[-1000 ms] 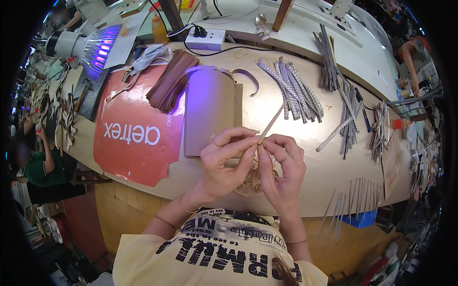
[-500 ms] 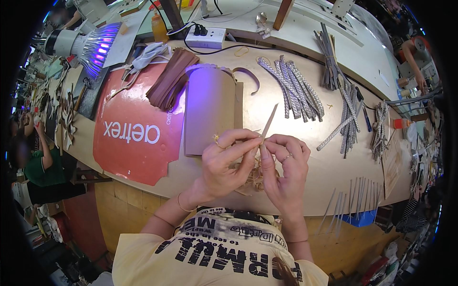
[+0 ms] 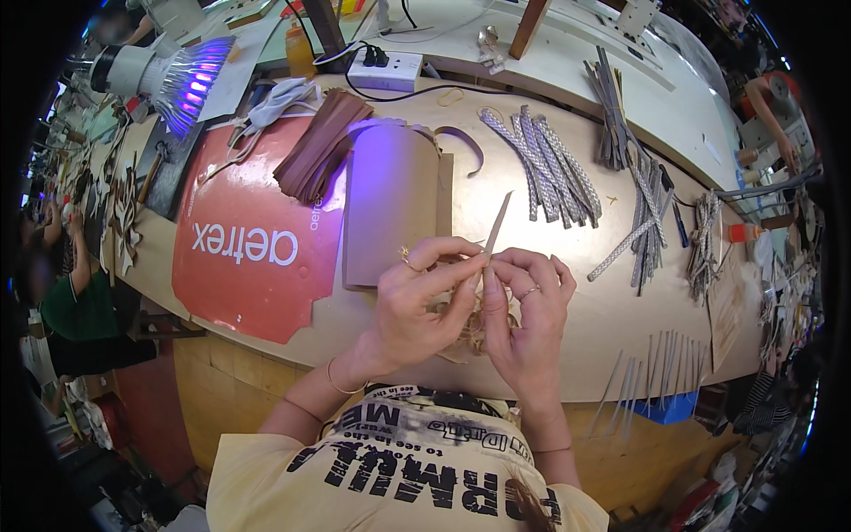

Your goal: The person repeatedly picks up small circular pieces and thin strips from a workbench, inserts the strips into the circles, and places the assembled units back on the table. The person also gathers and stacks several finished braided cords and briefly walks to a trash bin to discard a small item.

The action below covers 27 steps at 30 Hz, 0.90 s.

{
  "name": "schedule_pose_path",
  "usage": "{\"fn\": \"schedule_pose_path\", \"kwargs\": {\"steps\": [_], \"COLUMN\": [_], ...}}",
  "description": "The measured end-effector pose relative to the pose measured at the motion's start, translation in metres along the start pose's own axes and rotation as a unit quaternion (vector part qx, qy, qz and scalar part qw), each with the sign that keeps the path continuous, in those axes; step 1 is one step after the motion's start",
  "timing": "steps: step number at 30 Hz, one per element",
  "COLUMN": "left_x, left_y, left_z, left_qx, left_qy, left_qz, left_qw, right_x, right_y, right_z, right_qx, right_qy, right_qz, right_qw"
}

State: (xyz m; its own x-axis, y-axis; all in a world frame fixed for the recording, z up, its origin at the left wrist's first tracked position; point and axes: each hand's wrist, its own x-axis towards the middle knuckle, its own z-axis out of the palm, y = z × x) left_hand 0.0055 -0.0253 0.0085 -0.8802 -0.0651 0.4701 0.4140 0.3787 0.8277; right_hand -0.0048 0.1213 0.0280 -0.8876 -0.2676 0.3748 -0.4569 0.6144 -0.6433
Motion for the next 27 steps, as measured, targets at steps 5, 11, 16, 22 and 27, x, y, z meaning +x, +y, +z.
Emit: {"fn": "schedule_pose_path", "kwargs": {"steps": [5, 11, 16, 22, 27], "left_x": [0.001, 0.004, 0.008, 0.010, 0.010], "left_y": [0.002, 0.004, 0.005, 0.004, 0.000], "left_z": [0.001, 0.000, -0.002, -0.004, -0.007], "left_qx": [0.008, 0.013, 0.008, -0.001, -0.041], "left_qy": [-0.002, -0.006, -0.022, -0.042, -0.062], "left_qz": [0.012, -0.008, -0.030, -0.053, -0.082], "left_qw": [1.000, 1.000, 0.999, 0.998, 0.994], "right_x": [0.000, -0.002, -0.003, -0.002, -0.002], "right_y": [0.001, 0.002, 0.004, 0.006, 0.007], "right_z": [0.001, 0.005, 0.008, 0.008, 0.009], "right_qx": [0.001, -0.046, -0.094, -0.111, -0.094], "right_qy": [0.005, -0.013, -0.002, 0.000, 0.001], "right_qz": [0.003, 0.010, -0.008, -0.022, -0.019], "right_qw": [1.000, 0.999, 0.996, 0.994, 0.995]}}
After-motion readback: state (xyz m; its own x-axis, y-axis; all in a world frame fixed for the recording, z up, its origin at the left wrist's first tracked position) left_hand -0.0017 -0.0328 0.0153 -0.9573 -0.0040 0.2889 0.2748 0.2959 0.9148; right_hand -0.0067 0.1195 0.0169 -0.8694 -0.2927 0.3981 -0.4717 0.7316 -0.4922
